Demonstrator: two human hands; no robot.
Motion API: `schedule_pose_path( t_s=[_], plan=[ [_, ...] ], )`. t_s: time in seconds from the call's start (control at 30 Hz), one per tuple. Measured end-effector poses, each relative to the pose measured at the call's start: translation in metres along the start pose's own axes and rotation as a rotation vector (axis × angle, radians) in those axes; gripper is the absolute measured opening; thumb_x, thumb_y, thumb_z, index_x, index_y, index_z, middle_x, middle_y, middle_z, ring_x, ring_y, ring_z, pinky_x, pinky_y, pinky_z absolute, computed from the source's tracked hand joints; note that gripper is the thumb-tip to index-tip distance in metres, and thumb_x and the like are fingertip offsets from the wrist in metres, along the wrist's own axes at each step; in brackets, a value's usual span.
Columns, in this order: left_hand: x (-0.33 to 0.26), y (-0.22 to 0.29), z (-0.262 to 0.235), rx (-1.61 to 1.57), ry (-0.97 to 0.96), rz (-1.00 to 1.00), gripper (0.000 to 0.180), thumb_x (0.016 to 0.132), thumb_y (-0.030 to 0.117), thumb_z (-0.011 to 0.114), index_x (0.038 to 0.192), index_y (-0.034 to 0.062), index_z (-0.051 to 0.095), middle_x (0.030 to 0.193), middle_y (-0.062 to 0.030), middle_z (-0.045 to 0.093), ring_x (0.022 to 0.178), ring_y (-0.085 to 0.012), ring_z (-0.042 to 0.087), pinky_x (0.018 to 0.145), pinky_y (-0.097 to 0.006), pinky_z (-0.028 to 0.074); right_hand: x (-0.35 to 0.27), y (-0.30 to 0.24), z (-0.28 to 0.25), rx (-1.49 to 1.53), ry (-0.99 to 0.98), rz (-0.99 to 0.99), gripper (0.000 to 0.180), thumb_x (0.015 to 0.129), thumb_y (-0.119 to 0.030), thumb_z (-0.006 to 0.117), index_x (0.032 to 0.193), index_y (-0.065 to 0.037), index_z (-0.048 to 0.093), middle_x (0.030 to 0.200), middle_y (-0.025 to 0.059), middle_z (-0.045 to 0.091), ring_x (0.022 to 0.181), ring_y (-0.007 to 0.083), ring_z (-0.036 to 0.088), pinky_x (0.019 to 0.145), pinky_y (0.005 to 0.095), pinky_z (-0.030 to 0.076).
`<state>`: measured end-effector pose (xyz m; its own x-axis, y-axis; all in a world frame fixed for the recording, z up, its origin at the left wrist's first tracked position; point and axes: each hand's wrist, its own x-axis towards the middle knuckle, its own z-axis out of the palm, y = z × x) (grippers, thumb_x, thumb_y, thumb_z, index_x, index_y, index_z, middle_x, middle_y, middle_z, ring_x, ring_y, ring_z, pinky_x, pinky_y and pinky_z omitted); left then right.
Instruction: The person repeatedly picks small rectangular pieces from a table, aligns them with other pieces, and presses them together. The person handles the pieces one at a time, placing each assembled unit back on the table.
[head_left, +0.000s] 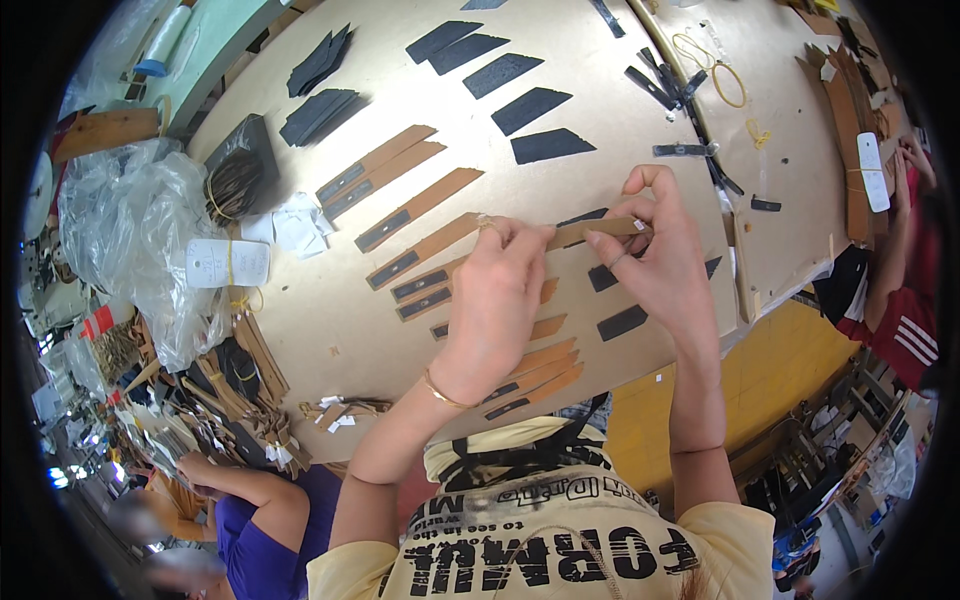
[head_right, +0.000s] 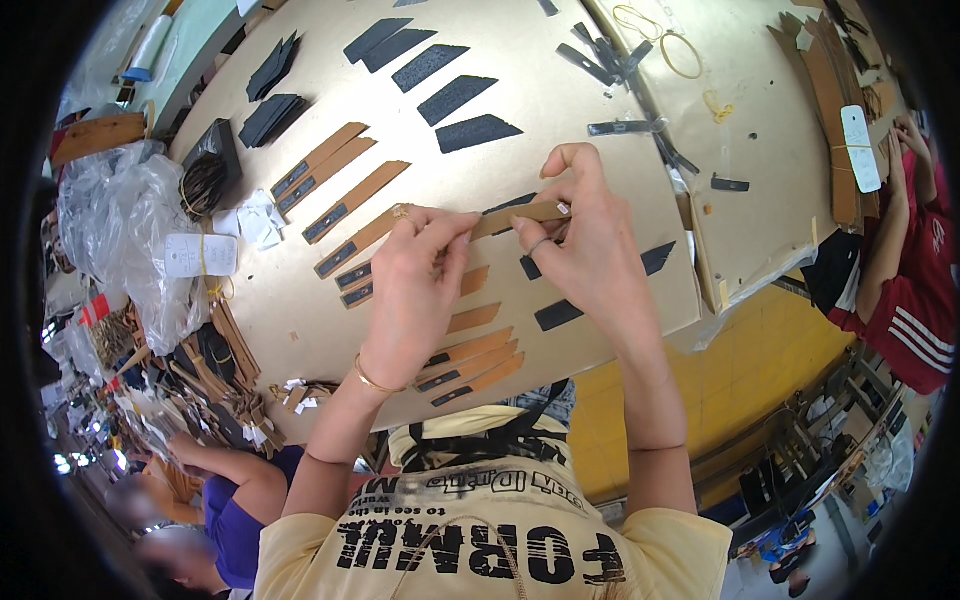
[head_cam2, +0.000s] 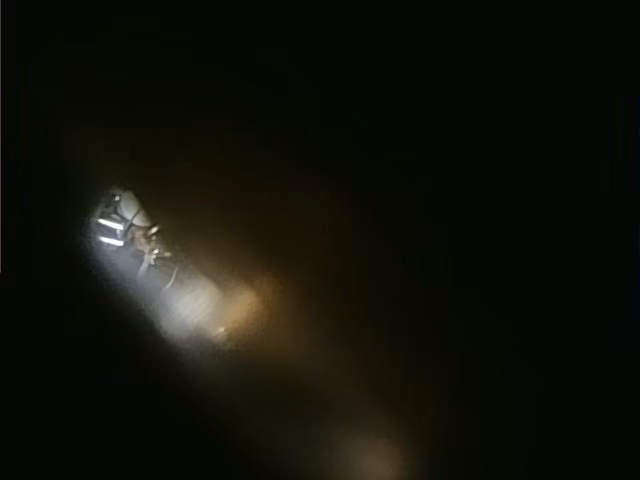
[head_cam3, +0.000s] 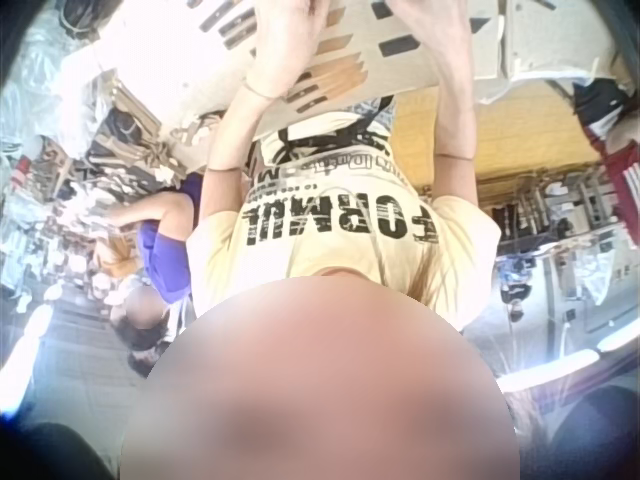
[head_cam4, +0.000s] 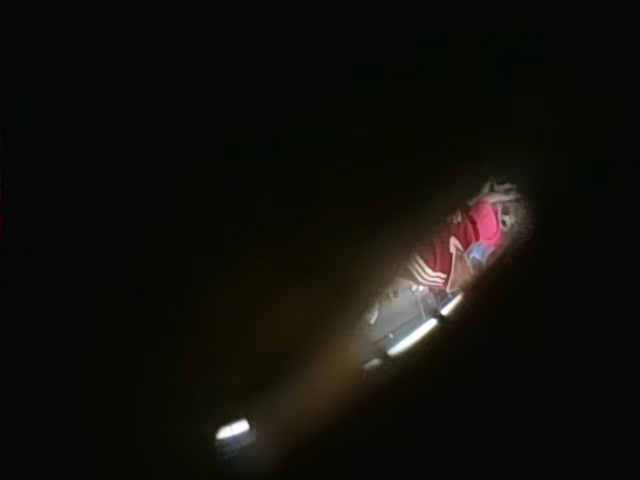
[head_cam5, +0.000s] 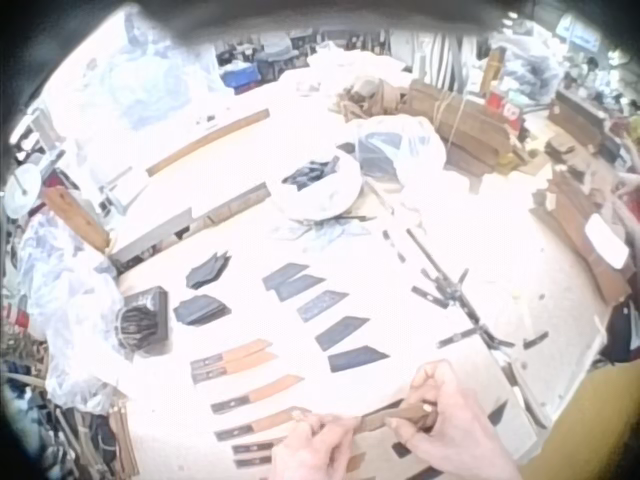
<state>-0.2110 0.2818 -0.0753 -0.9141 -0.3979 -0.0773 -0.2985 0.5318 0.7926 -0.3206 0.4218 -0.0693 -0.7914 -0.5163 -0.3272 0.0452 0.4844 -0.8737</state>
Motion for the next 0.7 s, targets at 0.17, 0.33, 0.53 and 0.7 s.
schedule_pose_path(
  t_s=[0.17, 0.33, 0.53, 0.7],
  plan=[
    [-0.006, 0.003, 0.001, 0.312, -0.101, 0.211, 0.035, 0.082, -0.005, 0.062, 0.116, 0.0005, 0.066, 0.109, -0.0179, 0.059, 0.086, -0.0304, 0.065, 0.071, -0.037, 0.055, -0.001, -0.004, -0.002, -0.003, -0.004, 0.046, 0.05, 0.08, 0.005, 0.072, 0.116, -0.007, 0.04, 0.08, 0.0043, 0.064, 0.07, 0.0068, 0.058, 0.059, 0.0207, 0.047],
    [-0.009, 0.01, 0.004, 0.438, -0.176, 0.199, 0.041, 0.082, -0.004, 0.059, 0.122, -0.0036, 0.06, 0.112, -0.0198, 0.055, 0.092, -0.0342, 0.064, 0.075, -0.039, 0.054, -0.007, -0.01, -0.008, -0.021, 0.088, 0.003, 0.043, 0.079, 0.004, 0.074, 0.114, -0.005, 0.05, 0.093, 0.0083, 0.065, 0.076, 0.0123, 0.062, 0.068, 0.0246, 0.049],
    [-0.01, 0.01, 0.008, 0.482, -0.138, 0.23, 0.038, 0.083, -0.003, 0.058, 0.121, -0.0049, 0.06, 0.112, -0.0193, 0.055, 0.089, -0.0341, 0.064, 0.072, -0.04, 0.054, -0.033, -0.017, 0.004, -0.305, 0.018, -0.315, 0.024, 0.081, 0.002, 0.073, 0.1, -0.003, 0.061, 0.115, 0.0109, 0.06, 0.08, 0.0165, 0.063, 0.075, 0.029, 0.05],
    [-0.011, 0.009, 0.009, 0.482, -0.149, 0.22, 0.038, 0.084, -0.003, 0.057, 0.121, -0.0053, 0.06, 0.11, -0.0188, 0.054, 0.086, -0.0335, 0.063, 0.07, -0.04, 0.054, -0.017, -0.002, -0.012, -0.13, 0.182, -0.208, 0.035, 0.08, 0.002, 0.075, 0.107, -0.004, 0.053, 0.098, 0.0066, 0.065, 0.074, 0.0131, 0.061, 0.076, 0.0269, 0.048]
  ],
)
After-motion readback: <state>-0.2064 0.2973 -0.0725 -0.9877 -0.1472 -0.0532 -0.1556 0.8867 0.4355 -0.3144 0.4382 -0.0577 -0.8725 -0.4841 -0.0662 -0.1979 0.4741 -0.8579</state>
